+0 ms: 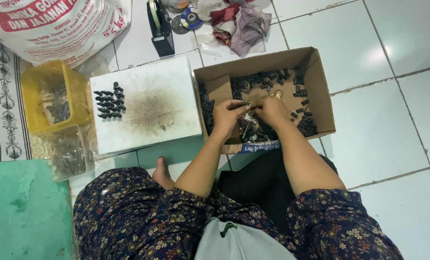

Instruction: Picking small black metal components from a cardboard box and arranging them onto a white template board on the floor.

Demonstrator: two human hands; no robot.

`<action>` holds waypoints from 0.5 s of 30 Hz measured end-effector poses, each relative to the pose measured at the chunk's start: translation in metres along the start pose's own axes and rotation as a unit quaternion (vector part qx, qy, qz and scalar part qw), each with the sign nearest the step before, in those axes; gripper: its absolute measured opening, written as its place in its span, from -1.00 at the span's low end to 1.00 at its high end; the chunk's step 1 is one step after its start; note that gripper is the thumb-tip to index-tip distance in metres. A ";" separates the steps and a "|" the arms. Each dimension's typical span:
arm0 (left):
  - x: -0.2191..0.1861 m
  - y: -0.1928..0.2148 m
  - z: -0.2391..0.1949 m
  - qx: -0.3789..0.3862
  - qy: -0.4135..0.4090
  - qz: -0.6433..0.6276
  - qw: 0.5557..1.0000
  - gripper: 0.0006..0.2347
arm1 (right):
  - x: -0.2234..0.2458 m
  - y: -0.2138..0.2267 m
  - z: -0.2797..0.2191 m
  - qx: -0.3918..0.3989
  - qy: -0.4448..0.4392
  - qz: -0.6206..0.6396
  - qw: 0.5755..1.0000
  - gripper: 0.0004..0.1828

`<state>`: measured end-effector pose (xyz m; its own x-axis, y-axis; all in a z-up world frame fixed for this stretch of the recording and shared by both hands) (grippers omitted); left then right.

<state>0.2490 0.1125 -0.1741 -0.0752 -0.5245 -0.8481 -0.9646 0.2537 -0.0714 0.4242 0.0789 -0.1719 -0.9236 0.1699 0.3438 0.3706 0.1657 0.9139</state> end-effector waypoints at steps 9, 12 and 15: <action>0.001 0.000 -0.007 0.011 0.037 -0.046 0.998 -0.62 | 0.014 -0.012 0.006 0.028 0.046 -0.049 0.997 -0.72; -0.001 0.003 -0.011 0.004 0.037 -0.030 0.999 -0.63 | 0.000 -0.013 0.006 -0.005 0.019 0.014 1.000 -0.71; -0.002 0.008 -0.019 0.005 0.058 -0.022 0.998 -0.65 | 0.007 0.021 -0.008 -0.087 0.009 0.127 0.988 -0.74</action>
<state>0.2364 0.0999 -0.1626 -0.0616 -0.6261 -0.7773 -0.9649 0.2364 -0.1139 0.4249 0.0760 -0.1483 -0.8054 0.1679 0.5684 0.5691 -0.0491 0.8208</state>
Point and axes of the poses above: each hand's wrist, its own z-axis towards the middle knuckle, its own y-axis out of the back of the hand, x = y × z, the point moved 8 cm from there along z, towards the middle knuckle, and after that the axes turned 9 degrees about y, right-handed, at the moved point
